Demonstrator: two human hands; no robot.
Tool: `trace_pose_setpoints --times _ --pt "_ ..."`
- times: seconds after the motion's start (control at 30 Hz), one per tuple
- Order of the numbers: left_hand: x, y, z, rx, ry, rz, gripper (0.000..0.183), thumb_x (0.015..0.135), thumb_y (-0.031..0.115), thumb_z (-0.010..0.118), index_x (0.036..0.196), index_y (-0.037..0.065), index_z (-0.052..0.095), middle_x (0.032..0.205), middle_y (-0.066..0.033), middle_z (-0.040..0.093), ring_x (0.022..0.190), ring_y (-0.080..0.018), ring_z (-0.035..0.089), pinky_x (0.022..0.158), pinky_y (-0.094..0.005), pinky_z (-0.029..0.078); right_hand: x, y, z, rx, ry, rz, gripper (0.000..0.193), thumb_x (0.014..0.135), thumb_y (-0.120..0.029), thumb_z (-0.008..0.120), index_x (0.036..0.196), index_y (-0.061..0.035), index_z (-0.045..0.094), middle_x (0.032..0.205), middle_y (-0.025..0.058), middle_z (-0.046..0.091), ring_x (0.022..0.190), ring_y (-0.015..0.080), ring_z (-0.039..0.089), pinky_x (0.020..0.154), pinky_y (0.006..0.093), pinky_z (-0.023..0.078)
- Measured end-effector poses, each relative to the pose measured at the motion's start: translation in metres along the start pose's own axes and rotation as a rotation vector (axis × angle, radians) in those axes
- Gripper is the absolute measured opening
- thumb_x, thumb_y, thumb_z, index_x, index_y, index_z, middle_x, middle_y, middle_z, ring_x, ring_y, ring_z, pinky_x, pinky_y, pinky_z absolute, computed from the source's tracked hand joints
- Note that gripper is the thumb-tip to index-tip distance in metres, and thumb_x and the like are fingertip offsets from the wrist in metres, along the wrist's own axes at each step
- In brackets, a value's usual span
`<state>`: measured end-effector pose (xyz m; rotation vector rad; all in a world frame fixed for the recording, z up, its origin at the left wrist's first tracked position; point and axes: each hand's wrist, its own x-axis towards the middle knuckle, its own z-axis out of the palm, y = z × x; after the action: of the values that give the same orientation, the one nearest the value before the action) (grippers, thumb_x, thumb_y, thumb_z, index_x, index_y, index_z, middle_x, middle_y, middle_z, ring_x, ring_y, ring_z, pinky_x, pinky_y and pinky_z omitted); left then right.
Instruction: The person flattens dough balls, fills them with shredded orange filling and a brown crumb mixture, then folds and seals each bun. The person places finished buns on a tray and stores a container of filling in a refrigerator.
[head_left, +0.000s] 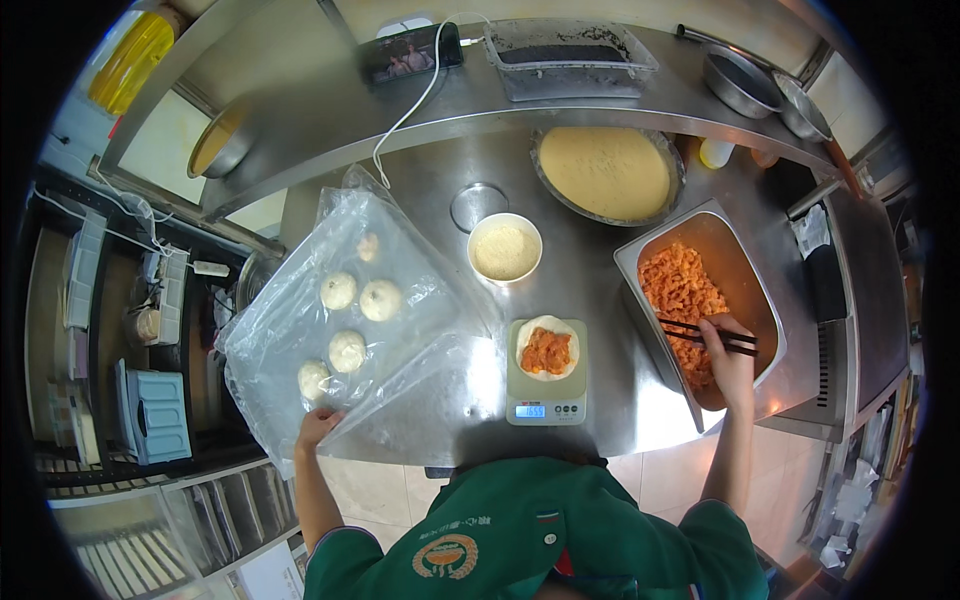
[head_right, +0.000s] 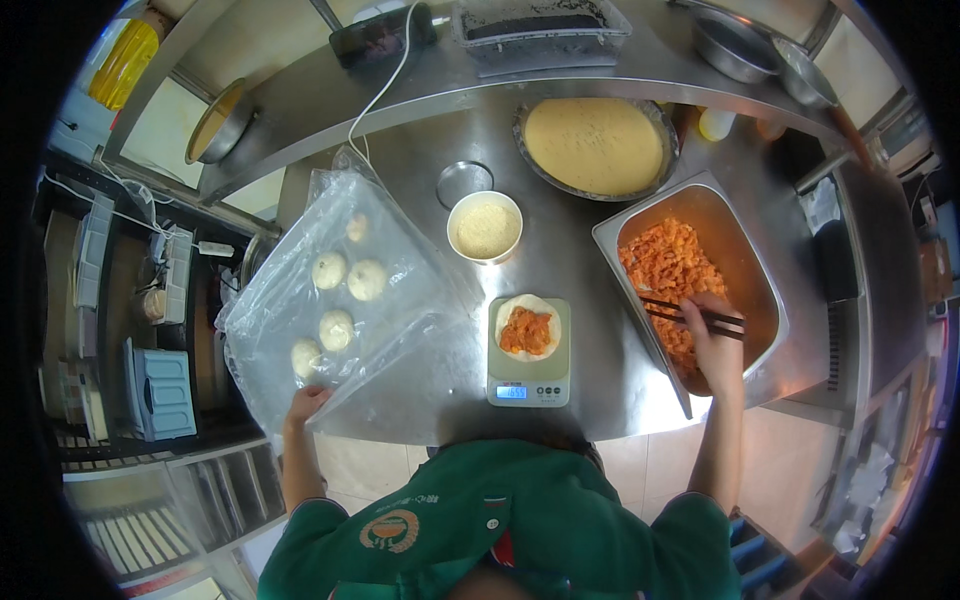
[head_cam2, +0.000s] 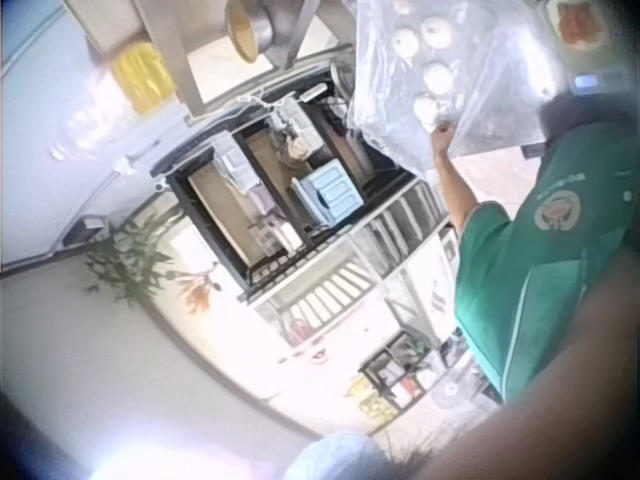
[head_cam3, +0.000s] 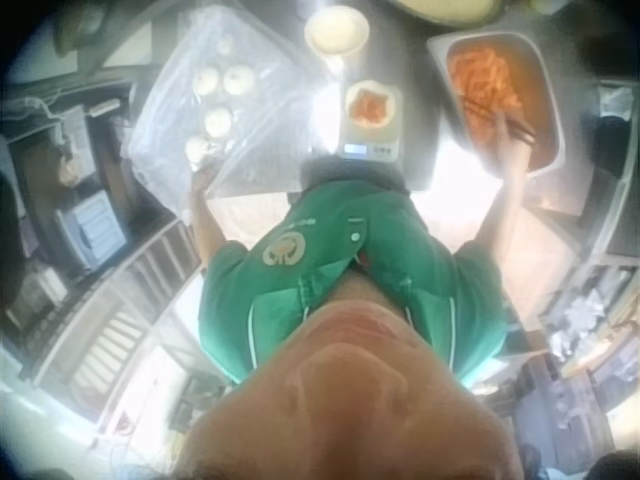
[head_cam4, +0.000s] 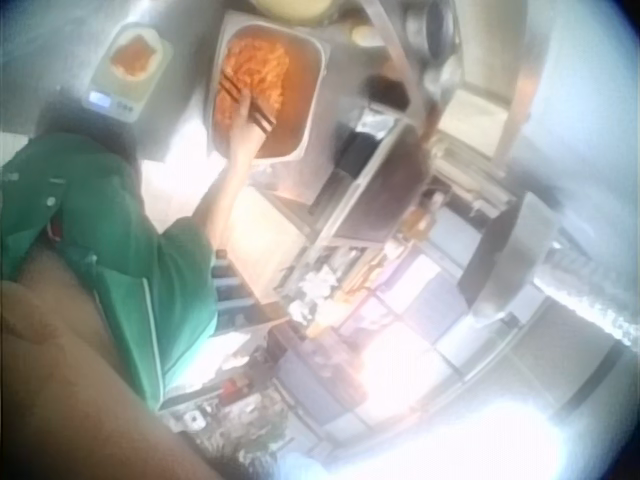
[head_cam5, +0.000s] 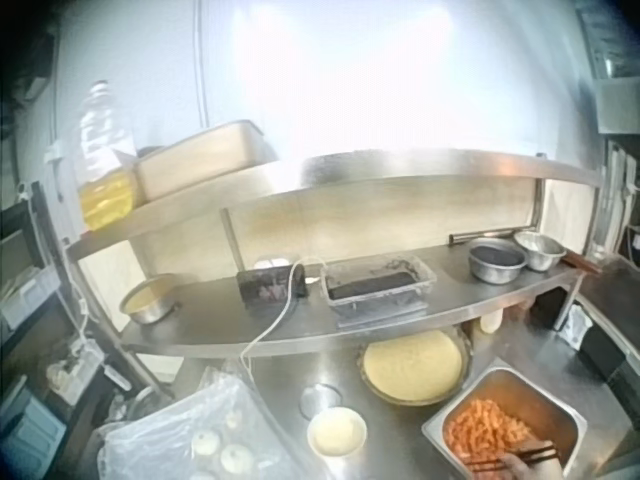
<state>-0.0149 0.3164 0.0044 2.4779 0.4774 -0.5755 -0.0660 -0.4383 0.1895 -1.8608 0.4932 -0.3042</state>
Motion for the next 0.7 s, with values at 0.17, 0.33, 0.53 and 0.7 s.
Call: trace_pose_setpoints --times 0.17,0.33,0.53,0.7 --pt "-0.007 0.059 0.006 0.329 0.089 -0.117 0.041 0.074 0.041 0.075 0.085 0.002 0.067 0.083 -0.0164 0.068 0.078 -0.0341 0.065 0.07 -0.0399 0.05 0.013 0.033 0.012 -0.337 -0.095 0.051 0.021 0.093 -0.017 0.062 0.095 0.0036 0.065 0.076 0.01 0.065 0.067 0.0165 0.064 0.061 0.0288 0.049" --pt "-0.025 0.107 0.008 0.129 0.68 0.233 0.027 0.082 0.008 0.062 0.107 -0.001 0.056 0.109 -0.0204 0.058 0.096 -0.039 0.058 0.084 -0.043 0.047 0.01 0.02 -0.006 -0.118 -0.031 0.116 0.023 0.094 -0.018 0.061 0.096 0.004 0.063 0.075 0.0095 0.065 0.065 0.0155 0.065 0.061 0.0268 0.05" --pt "-0.066 0.237 0.028 0.139 0.759 0.707 0.037 0.083 0.004 0.06 0.119 -0.001 0.054 0.116 -0.0203 0.056 0.104 -0.0393 0.054 0.091 -0.0437 0.043 0.025 0.029 -0.022 0.002 0.071 -0.038 0.014 0.09 -0.006 0.064 0.097 0.0062 0.064 0.081 0.0107 0.068 0.073 0.0159 0.067 0.066 0.0251 0.054" --pt "-0.103 0.3 0.089 -0.118 0.361 0.792 0.035 0.084 0.003 0.059 0.119 0.002 0.055 0.112 -0.017 0.057 0.097 -0.0294 0.056 0.082 -0.037 0.046 0.039 0.042 -0.023 0.115 0.167 -0.121 0.016 0.088 -0.003 0.066 0.098 0.009 0.066 0.086 0.011 0.068 0.08 0.0171 0.069 0.067 0.0253 0.056"
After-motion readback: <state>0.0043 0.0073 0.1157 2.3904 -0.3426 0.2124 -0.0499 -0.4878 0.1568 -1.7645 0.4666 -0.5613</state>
